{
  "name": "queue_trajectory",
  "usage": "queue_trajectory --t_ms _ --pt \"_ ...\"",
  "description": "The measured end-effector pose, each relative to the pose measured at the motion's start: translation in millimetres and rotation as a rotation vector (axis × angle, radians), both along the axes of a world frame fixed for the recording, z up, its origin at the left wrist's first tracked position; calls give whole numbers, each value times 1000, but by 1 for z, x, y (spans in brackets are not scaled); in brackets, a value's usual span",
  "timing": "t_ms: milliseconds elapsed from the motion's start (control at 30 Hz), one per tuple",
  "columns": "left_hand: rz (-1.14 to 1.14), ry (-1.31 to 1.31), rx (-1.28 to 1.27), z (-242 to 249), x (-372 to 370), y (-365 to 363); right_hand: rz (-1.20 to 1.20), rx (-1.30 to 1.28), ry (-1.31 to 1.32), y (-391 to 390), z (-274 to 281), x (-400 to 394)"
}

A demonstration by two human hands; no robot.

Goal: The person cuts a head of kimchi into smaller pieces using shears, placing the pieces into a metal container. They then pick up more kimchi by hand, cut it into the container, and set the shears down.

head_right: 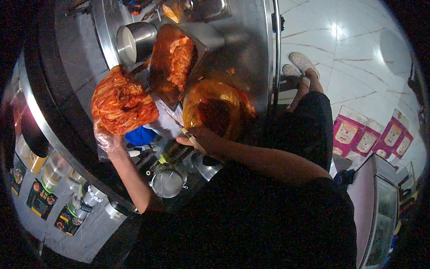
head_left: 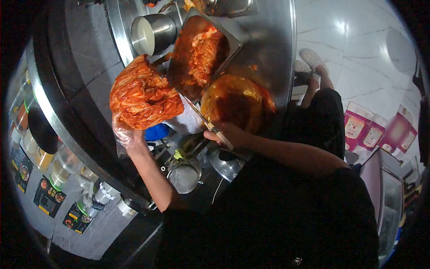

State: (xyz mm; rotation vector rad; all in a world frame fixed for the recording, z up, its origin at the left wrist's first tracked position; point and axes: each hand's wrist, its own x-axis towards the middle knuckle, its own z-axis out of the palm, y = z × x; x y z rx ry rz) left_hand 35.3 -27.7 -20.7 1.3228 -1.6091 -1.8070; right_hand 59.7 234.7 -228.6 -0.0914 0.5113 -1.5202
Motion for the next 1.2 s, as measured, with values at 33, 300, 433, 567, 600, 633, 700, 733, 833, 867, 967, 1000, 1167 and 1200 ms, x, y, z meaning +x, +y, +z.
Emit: queue_trajectory --t_ms 33,300,433,567,600,633,700,733,833,867,967,1000,1167,1200 --pt "-6 1 -3 0 -1 -1 -8 -23 6 3 -9 1" --pt "-67 -25 82 21 -2 -3 -205 -180 -421 -38 19 -9" --pt "-31 -51 33 18 0 0 -124 -129 -209 -31 22 -21" --pt "-2 -47 36 14 -3 4 -73 -117 -249 -18 6 -2" --pt "2 -44 37 15 -3 5 -77 -106 -293 -14 8 -1" --pt "-24 -14 85 17 -2 3 -80 -96 -337 -13 8 -1" --pt "-13 -6 62 18 0 1 -73 -140 -269 -15 9 -14" --pt "-6 -5 52 18 2 1 -68 -161 -238 -17 10 -21" --pt "30 -30 -22 15 5 5 -97 -237 -274 -44 5 -29" --pt "37 -49 -56 16 7 6 -99 -215 -299 -55 6 -31" --pt "-8 2 31 20 18 7 -46 -337 -186 -76 -5 -45" --pt "12 -15 -8 19 18 10 -90 -294 -298 -71 6 -57" --pt "-44 1 98 21 24 11 -179 -262 -94 -78 -1 -74" --pt "-68 3 107 21 23 14 -126 -248 17 -79 -10 -68"
